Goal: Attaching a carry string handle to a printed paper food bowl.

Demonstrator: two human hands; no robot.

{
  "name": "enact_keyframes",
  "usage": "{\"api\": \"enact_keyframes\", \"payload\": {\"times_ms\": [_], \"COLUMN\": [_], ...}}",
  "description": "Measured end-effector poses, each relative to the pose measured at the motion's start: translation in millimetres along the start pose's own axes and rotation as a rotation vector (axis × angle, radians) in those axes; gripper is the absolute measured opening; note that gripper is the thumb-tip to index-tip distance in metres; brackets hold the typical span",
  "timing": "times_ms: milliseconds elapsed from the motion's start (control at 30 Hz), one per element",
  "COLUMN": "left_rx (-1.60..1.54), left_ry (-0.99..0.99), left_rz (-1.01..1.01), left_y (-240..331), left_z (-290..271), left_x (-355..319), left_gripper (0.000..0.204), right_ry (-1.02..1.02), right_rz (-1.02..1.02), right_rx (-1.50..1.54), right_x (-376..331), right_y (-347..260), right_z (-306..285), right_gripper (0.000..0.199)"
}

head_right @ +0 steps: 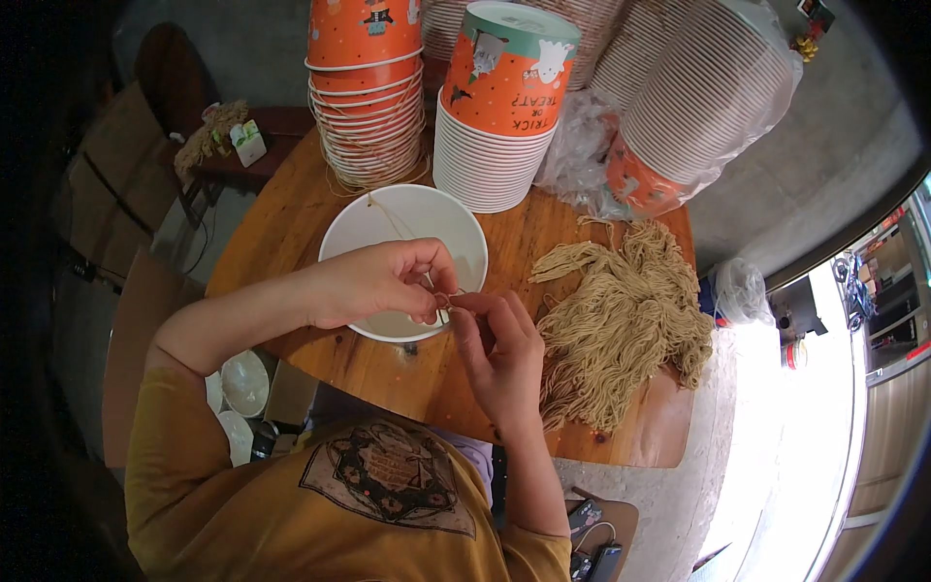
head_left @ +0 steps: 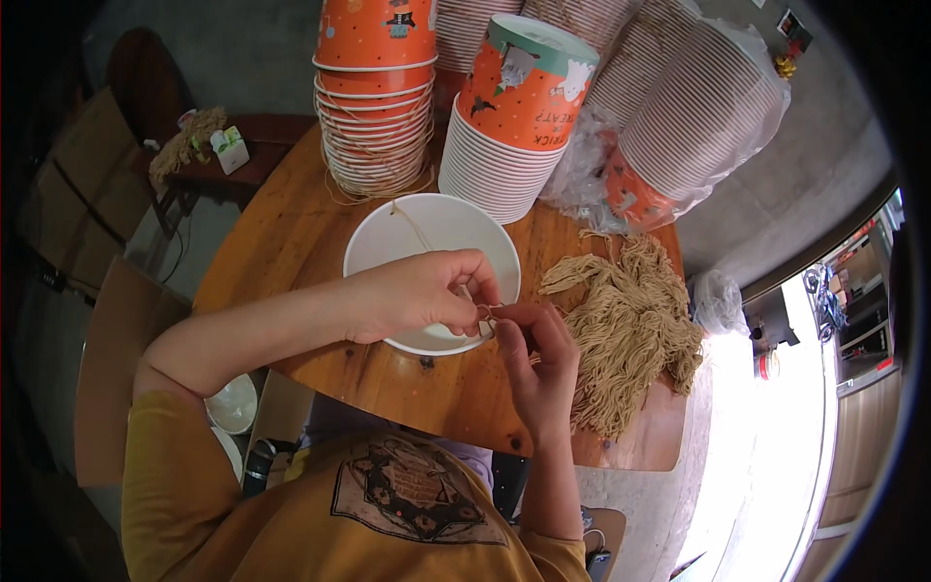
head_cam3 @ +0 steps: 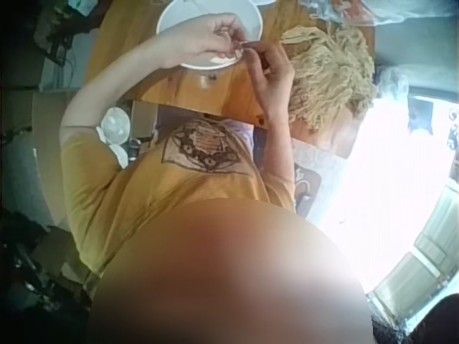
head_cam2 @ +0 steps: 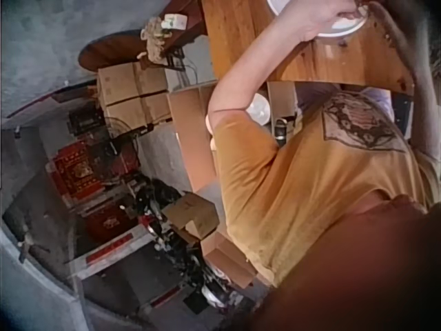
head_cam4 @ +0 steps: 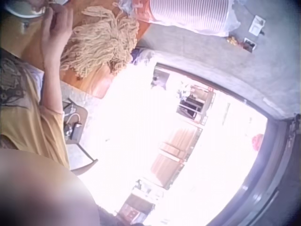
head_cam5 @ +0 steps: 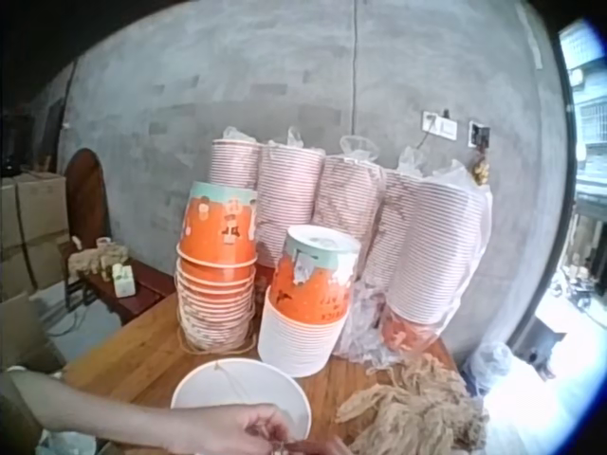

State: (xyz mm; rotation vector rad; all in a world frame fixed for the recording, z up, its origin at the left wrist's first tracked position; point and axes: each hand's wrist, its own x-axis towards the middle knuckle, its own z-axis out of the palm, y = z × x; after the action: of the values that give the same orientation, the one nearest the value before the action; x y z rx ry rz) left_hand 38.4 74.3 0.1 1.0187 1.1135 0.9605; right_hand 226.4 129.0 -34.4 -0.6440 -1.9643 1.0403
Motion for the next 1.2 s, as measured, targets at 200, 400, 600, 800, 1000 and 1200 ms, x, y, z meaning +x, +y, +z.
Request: {"api": "enact_keyframes", "payload": {"times_ms": [200, 400, 600, 800, 1000, 1200], "left_rx": [0.311, 0.701, 0.826, 0.783, 0.523, 0.384], "left_ry": [0.029, 0.149, 0.242, 0.302, 0.274, 0.193], "left_rz": [0.153, 0.344, 0.469, 0.392, 0.273, 0.304], "left_y": [0.8, -7.2, -4.5, -5.8, -4.5, -8.1], "left_z": [4.9, 8.9, 15.9, 21.1, 20.9, 15.6], "left_x": [-4.2, -5.8, -11.1, -16.6, -17.0, -11.4], "left_gripper": [0.026, 0.019, 0.014, 0.010, 0.009, 0.021], "right_ry": [0.027, 0.040, 0.073, 0.156, 0.221, 0.217], "right_rz": [-0.012, 0.022, -0.030, -0.246, -0.417, -0.359], "right_rx": [-0.133, -0.094, -0.147, -0.384, -0.471, -0.374], "right_x": [2.5, 0.3, -6.2, -11.8, -12.3, -15.8], "right_y": [-4.0, -7.2, -5.4, 1.3, 3.0, 4.5], "right_z": [4.0, 6.2, 13.2, 17.3, 17.8, 19.6], "right_gripper": [0.010, 0.009, 0.012, 0.017, 0.015, 0.012]}}
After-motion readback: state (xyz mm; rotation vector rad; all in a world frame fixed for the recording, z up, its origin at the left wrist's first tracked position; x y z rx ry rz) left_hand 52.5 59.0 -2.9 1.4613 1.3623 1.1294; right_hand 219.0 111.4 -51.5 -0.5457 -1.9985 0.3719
